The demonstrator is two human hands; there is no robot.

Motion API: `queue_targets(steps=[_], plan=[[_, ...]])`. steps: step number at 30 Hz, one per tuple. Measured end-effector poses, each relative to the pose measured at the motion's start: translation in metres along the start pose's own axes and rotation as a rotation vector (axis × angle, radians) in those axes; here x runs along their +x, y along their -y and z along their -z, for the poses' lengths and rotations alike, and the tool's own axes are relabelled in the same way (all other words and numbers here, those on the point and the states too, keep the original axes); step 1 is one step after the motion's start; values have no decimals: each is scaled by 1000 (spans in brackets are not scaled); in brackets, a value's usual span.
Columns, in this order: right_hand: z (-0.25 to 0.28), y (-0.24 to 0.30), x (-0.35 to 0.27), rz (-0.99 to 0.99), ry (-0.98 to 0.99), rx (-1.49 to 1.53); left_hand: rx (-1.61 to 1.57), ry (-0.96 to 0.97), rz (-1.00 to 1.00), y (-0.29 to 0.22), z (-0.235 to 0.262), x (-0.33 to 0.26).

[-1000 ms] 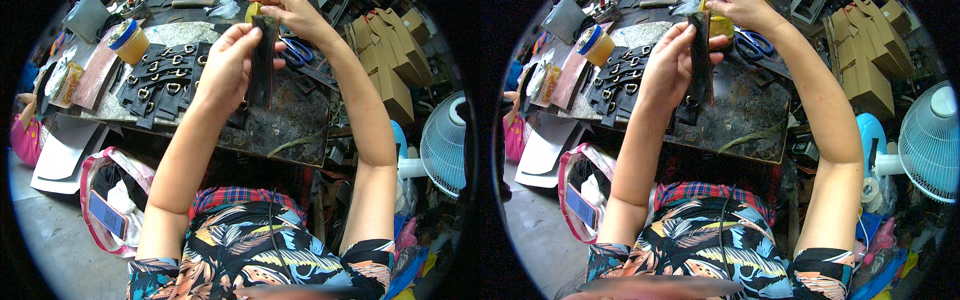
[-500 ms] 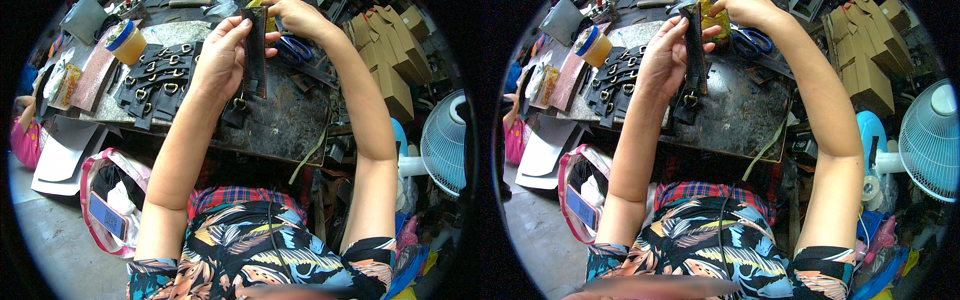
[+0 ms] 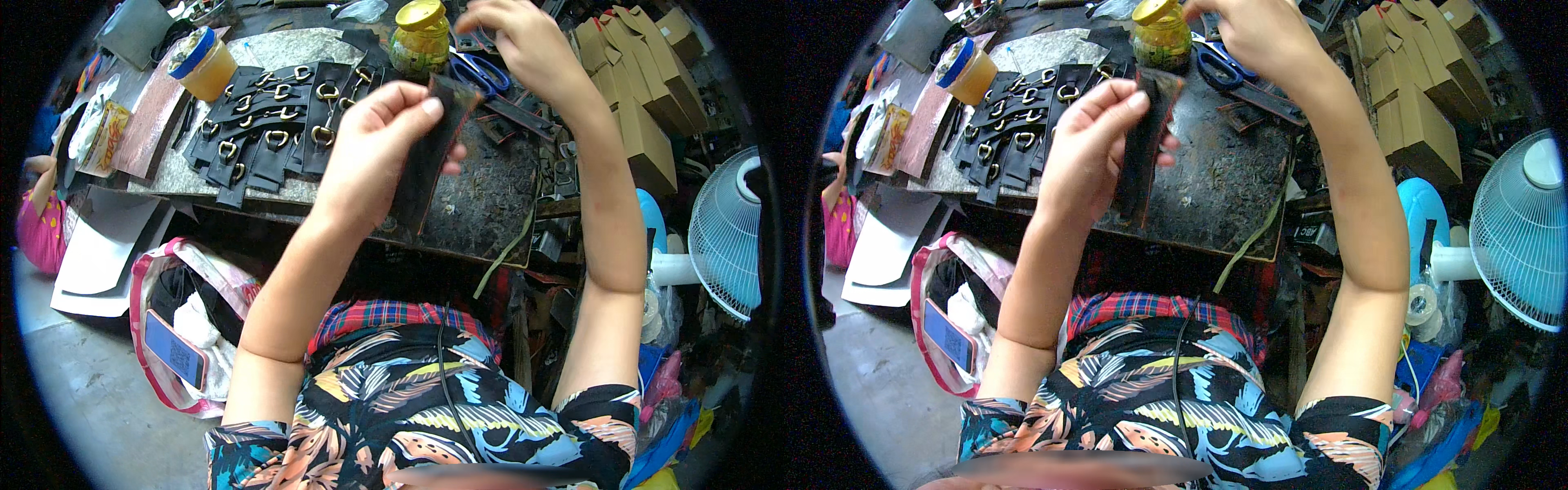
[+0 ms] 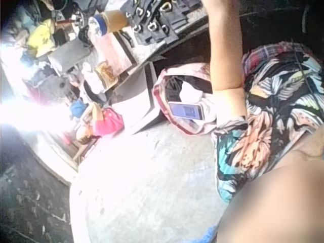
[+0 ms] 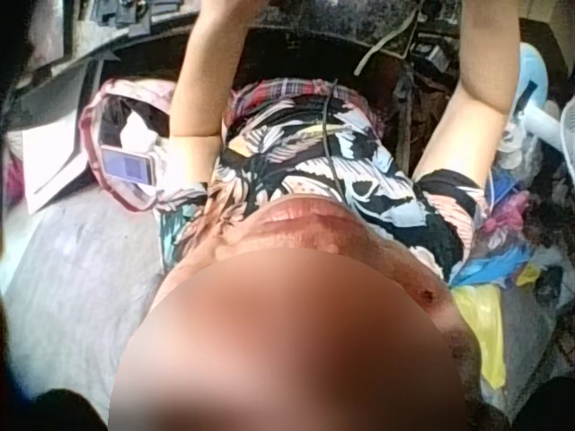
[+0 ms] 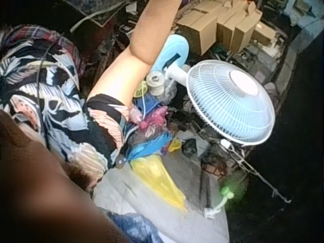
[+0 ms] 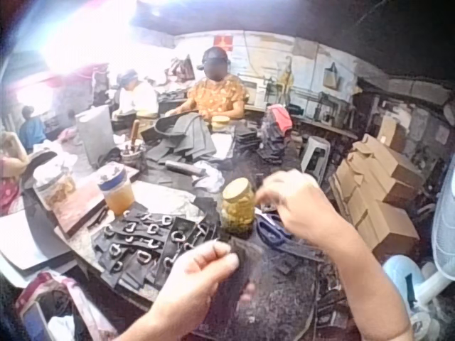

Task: The person assembles small black leather keychains by attaching metal D-rings, trimming excess material with scissors, and applying adhesive to the edges. The person handles multiple keychains one at a time, placing finished units on the workbench.

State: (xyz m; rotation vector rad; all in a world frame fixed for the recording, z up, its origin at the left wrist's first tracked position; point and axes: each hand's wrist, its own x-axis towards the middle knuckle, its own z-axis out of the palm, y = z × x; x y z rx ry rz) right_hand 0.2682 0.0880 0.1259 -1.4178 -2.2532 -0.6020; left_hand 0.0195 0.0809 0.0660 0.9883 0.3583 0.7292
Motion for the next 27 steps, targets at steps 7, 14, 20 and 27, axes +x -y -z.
queue_targets(steps=[7, 14, 20, 27], plan=[[54, 98, -83, -423, -135, 634, 146, -49, 69, 17, -11, -22], [48, 128, -106, -329, -81, 202, 218, -2, 47, 21, -24, -28], [33, 127, -122, -433, -34, 683, 153, 57, 108, 21, -24, -29], [32, 127, -130, -482, -61, 872, 167, 20, 120, 21, -19, -26]])
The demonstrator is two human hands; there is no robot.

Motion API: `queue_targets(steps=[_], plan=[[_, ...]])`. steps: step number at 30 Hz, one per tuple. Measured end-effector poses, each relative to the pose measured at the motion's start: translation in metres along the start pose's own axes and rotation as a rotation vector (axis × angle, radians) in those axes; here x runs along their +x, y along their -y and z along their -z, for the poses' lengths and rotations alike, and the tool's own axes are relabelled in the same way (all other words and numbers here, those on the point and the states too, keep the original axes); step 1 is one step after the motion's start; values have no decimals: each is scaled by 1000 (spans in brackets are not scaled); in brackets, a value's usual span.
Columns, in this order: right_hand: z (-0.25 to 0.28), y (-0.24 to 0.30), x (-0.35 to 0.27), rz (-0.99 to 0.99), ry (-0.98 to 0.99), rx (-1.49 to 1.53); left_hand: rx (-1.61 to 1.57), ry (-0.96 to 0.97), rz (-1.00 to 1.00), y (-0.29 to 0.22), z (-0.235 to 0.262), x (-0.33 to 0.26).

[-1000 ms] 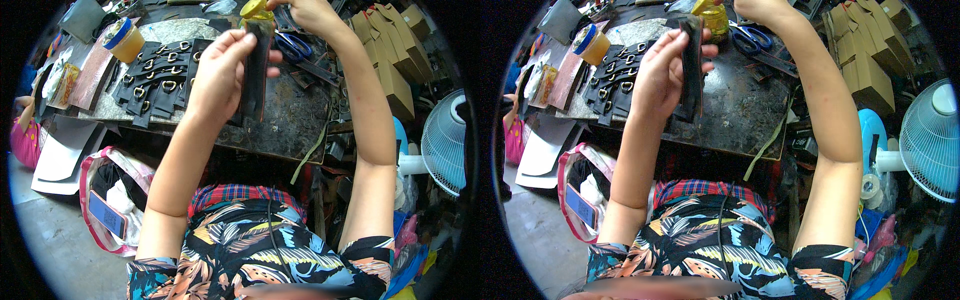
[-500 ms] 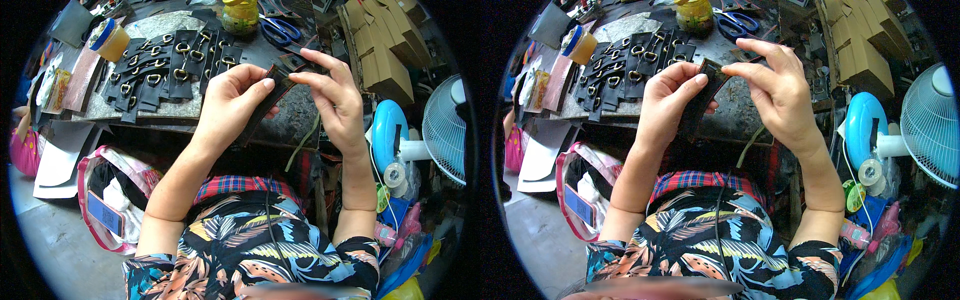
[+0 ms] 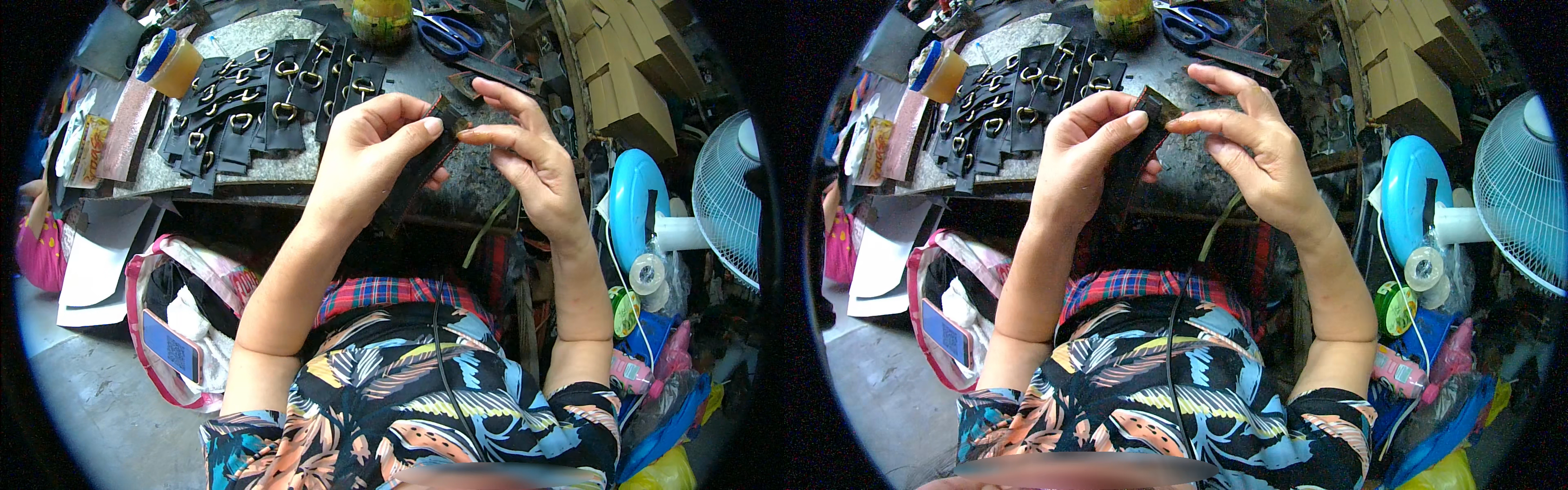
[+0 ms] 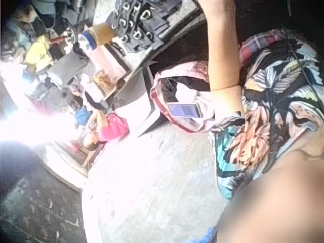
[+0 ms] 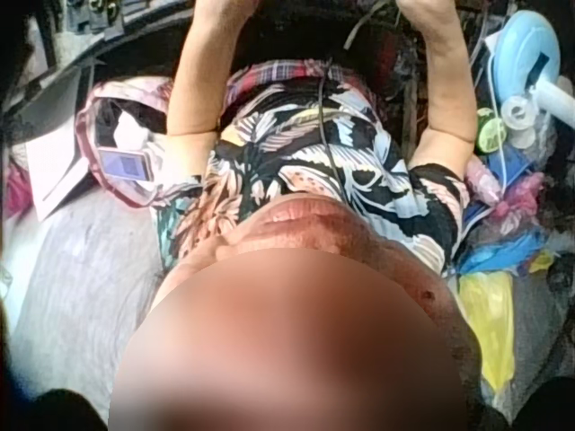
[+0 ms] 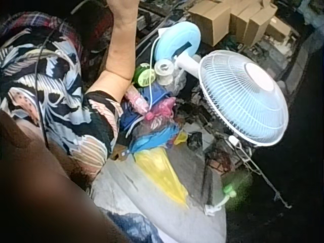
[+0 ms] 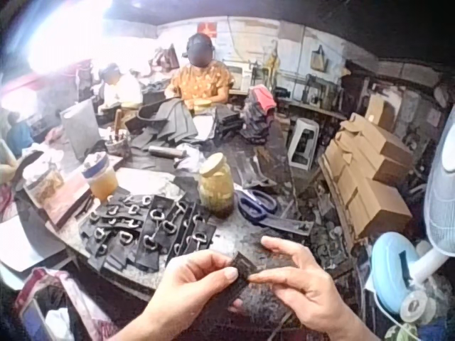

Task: The person assembles small black leather keychains by attaching metal D-rings, trimming excess material with scissors, and applying adhesive to the edges. The person handles multiple keychains one at a time, placing finished units on the workbench.

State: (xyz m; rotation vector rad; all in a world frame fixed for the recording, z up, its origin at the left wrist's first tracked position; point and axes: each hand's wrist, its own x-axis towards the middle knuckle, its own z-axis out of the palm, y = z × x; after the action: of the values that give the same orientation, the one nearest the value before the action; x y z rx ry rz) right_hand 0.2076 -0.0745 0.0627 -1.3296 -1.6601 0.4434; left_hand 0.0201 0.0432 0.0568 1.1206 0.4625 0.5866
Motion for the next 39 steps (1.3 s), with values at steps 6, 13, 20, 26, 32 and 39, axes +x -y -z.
queue_targets(steps=[6, 13, 20, 26, 32, 39], plan=[[-8, 6, -2, -90, 35, 175, 172, -25, -35, 3, -2, -2], [-5, 19, -4, 20, 40, -44, 196, -46, -58, 7, -4, 1], [-16, 21, -6, -331, -213, 328, -98, -53, -56, 8, -10, 2], [-36, 15, 4, -291, -213, 375, -366, -110, -195, 17, -25, 12], [26, -42, 74, -123, -329, 42, -121, -150, -206, -4, -4, 19], [108, -205, 187, -380, -197, -695, 646, -35, -452, -46, 31, 28]])
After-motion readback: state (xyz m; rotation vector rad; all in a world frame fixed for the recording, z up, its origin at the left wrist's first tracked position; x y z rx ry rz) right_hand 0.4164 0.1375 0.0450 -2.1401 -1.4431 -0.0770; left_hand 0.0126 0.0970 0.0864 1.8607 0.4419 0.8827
